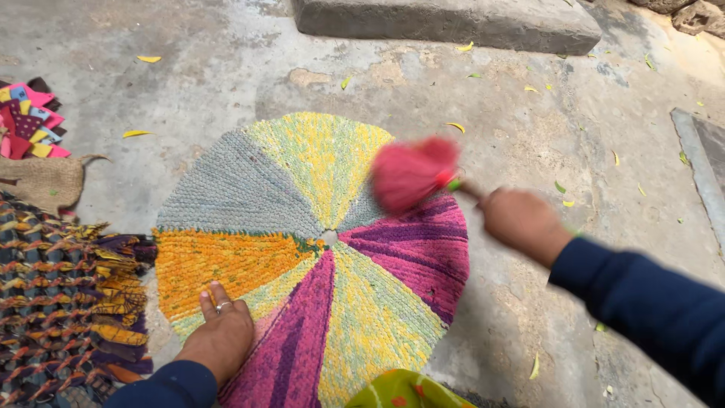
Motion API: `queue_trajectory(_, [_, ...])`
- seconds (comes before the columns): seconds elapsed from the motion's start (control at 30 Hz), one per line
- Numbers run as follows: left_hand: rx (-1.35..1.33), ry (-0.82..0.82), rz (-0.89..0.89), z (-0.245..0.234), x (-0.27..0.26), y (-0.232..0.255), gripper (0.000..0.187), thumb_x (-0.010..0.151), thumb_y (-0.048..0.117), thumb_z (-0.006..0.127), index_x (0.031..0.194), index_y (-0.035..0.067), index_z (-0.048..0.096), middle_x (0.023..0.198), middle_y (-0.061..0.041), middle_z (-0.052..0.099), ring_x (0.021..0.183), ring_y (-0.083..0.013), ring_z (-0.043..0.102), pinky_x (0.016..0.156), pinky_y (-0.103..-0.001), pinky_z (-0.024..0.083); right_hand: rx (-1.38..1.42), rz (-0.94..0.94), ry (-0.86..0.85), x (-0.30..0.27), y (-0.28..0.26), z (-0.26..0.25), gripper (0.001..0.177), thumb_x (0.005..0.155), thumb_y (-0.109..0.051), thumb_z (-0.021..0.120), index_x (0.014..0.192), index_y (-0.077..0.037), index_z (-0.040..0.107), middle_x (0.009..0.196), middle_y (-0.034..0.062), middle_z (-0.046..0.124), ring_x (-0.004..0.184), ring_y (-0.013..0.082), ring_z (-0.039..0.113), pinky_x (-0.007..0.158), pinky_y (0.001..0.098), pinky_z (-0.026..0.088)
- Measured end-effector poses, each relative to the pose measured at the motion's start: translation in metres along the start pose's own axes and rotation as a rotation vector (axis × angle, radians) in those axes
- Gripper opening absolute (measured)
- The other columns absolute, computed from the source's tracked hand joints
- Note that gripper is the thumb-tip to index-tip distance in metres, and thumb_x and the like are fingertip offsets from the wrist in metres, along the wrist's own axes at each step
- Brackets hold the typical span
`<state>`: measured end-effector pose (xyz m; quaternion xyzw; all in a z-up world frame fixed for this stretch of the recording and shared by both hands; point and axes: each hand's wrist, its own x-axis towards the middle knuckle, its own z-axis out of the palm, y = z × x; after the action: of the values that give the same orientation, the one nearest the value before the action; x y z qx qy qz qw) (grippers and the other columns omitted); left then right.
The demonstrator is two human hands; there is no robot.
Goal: The person spreads a woven mat flat on the ground, cleans its surface by brushing it with a broom, and then folds the mat by hand.
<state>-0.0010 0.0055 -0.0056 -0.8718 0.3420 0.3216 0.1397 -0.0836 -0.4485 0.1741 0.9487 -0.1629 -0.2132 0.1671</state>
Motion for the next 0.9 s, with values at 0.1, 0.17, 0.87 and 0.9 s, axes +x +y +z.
queue_trajectory(0.1, [-0.023,-0.029,-0.025,-0.002,0.003,-0.001,0.042,0.098,0.002,0.04,0.136,-0.015,0.036,0.153,-0.054,0.011,0.145,-0.0622,0.02,0.111,-0.042,0.049,-0.049,-0.277,-0.084,-0.055,-0.056,-0.005,0.074,0.1,-0.01,0.043,0.167,-0.025,0.015,0.088,0.0172,0.07,0.067,0.0307,0.072,0.056,0.0468,0.06])
queue_trajectory(0.17, [0.179,-0.014,0.043,0.0,0.005,-0.001,0.043,0.1,0.005,0.036,0.136,-0.019,0.035,0.145,-0.061,0.018,0.138,-0.0685,0.026,0.116,-0.05,0.038,0.0,-0.373,-0.188,-0.09,-0.08,-0.025,0.08,0.097,-0.013,0.048,0.167,-0.032,0.012,0.092,0.0198,0.065,0.064,0.0305,0.07,0.056,0.0465,0.059])
queue_trajectory(0.87, [-0.126,0.026,0.115,-0.012,-0.029,0.01,0.044,0.091,0.009,0.053,0.133,-0.006,0.051,0.147,-0.043,0.037,0.13,-0.0498,0.055,0.106,-0.043,0.053,0.013,-0.319,-0.101,-0.118,-0.053,-0.019,0.06,0.096,-0.013,0.051,0.153,-0.023,0.035,0.096,0.0177,0.068,0.068,0.0302,0.072,0.054,0.046,0.059])
queue_trajectory(0.9, [-0.119,0.027,0.12,-0.016,-0.03,0.01,0.044,0.091,0.009,0.053,0.133,-0.006,0.051,0.147,-0.043,0.037,0.13,-0.0498,0.055,0.106,-0.043,0.053,0.05,-0.392,-0.142,-0.134,-0.07,-0.022,0.075,0.096,-0.011,0.049,0.164,-0.027,0.022,0.095,0.0207,0.067,0.068,0.0321,0.071,0.055,0.0477,0.058])
